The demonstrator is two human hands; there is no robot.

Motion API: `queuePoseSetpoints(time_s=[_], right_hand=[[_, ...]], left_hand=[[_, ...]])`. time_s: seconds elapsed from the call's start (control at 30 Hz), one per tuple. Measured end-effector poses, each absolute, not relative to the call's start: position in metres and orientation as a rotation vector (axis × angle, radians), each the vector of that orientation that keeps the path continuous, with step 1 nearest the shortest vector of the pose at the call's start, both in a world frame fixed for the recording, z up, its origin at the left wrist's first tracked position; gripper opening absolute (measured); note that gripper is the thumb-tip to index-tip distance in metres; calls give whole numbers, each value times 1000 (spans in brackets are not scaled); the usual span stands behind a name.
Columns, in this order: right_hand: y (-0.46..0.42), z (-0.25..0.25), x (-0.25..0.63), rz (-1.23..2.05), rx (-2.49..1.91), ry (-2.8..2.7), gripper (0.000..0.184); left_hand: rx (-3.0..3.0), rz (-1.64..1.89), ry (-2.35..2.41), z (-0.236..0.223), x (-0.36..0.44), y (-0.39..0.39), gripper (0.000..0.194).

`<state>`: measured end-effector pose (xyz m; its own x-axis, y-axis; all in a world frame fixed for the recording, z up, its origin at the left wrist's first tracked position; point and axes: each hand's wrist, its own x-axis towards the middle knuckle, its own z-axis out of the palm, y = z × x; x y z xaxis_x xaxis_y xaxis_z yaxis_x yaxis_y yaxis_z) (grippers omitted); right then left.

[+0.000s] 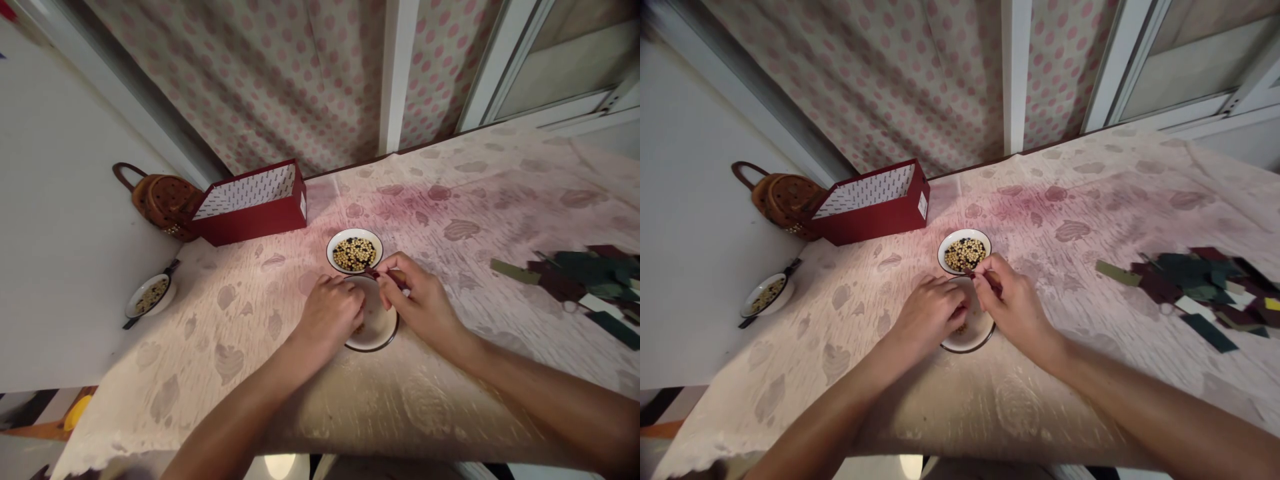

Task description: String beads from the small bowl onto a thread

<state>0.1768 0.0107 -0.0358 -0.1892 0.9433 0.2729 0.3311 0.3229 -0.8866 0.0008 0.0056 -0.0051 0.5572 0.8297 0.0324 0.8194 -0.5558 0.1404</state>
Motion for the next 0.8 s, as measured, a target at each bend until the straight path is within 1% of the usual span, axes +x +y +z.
queuePoseSetpoints(time_s=[0.07, 0.13, 0.23, 0.3, 0.43, 0.8], right_hand=[[10, -34, 177, 879, -1153, -1704, 5], [9, -32, 177, 883, -1147, -1691, 6], [7, -30, 176, 900, -1125, -1672, 6], [6, -29, 175, 915, -1097, -1666, 6], [4, -29, 174, 936, -1045, -1660, 7], [6, -31, 174, 985, -1027, -1679, 5]], left_hand=[[2601, 263, 1421, -6, 0, 7, 11], [2424, 486, 1392, -7, -3, 8, 9], [1959, 838, 1285, -9, -9, 11, 4], [1667, 963, 1228, -10, -12, 12, 4], [1391, 1017, 1176, -11, -13, 16, 15], [1309, 1043, 1146, -12, -8, 16, 16]])
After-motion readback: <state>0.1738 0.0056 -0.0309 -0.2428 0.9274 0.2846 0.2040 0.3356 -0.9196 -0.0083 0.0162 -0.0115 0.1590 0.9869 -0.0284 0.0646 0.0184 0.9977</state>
